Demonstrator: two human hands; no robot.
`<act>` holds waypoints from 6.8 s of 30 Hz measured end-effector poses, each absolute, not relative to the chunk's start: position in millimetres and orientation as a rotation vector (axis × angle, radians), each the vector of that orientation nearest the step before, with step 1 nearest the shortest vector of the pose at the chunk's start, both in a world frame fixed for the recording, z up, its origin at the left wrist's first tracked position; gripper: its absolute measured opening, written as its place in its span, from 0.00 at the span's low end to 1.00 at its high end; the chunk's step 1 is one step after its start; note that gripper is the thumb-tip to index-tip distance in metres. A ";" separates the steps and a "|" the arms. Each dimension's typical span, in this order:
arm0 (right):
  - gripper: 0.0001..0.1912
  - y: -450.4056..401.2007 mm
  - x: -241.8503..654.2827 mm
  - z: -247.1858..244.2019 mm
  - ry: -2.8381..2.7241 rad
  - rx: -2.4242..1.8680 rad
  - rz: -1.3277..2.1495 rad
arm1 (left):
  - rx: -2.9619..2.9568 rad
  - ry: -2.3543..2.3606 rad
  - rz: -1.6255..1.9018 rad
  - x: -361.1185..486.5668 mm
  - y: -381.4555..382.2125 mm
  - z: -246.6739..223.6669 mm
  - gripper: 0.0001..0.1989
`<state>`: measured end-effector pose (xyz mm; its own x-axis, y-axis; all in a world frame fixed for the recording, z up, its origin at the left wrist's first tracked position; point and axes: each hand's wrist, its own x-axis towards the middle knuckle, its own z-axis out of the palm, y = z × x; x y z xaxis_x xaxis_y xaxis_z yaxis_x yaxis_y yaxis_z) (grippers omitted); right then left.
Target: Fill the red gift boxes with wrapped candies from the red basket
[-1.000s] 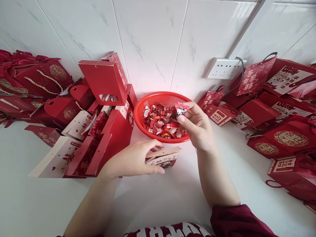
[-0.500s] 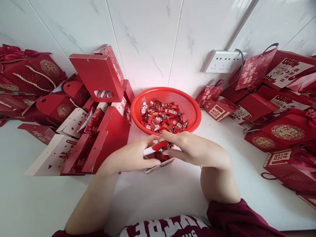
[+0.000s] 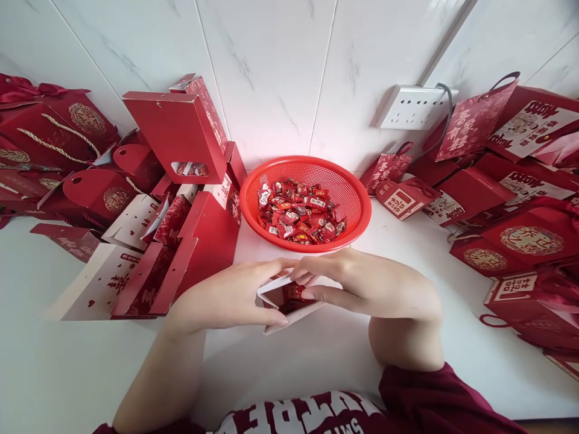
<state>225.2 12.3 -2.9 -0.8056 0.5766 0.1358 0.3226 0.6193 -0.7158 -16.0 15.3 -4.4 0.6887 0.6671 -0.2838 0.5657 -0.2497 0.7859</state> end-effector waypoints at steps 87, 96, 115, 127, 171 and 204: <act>0.15 171.4 193.3 -85.5 -3.087 -1.695 0.444 | 2.169 1.302 0.299 2.3 14.6 -16.7 0.16; 0.12 136.0 210.8 -31.3 -2.690 -1.402 0.307 | 2.320 1.393 0.249 -1.8 13.4 -17.8 0.15; 0.08 35.2 201.7 -23.4 -1.921 -0.421 0.857 | 1.442 0.844 0.987 -1.0 23.7 -20.9 0.14; 0.10 48.9 190.1 -38.8 -1.526 -0.681 1.176 | 1.479 1.031 1.219 3.8 24.2 -26.8 0.11; 0.11 37.4 242.0 -9.6 -1.957 -0.667 1.257 | 1.905 1.319 0.638 -9.7 27.1 -26.0 0.13; 0.09 36.2 223.6 -14.7 -2.227 -1.012 0.629 | 2.019 1.217 0.528 -11.9 19.0 -15.9 0.20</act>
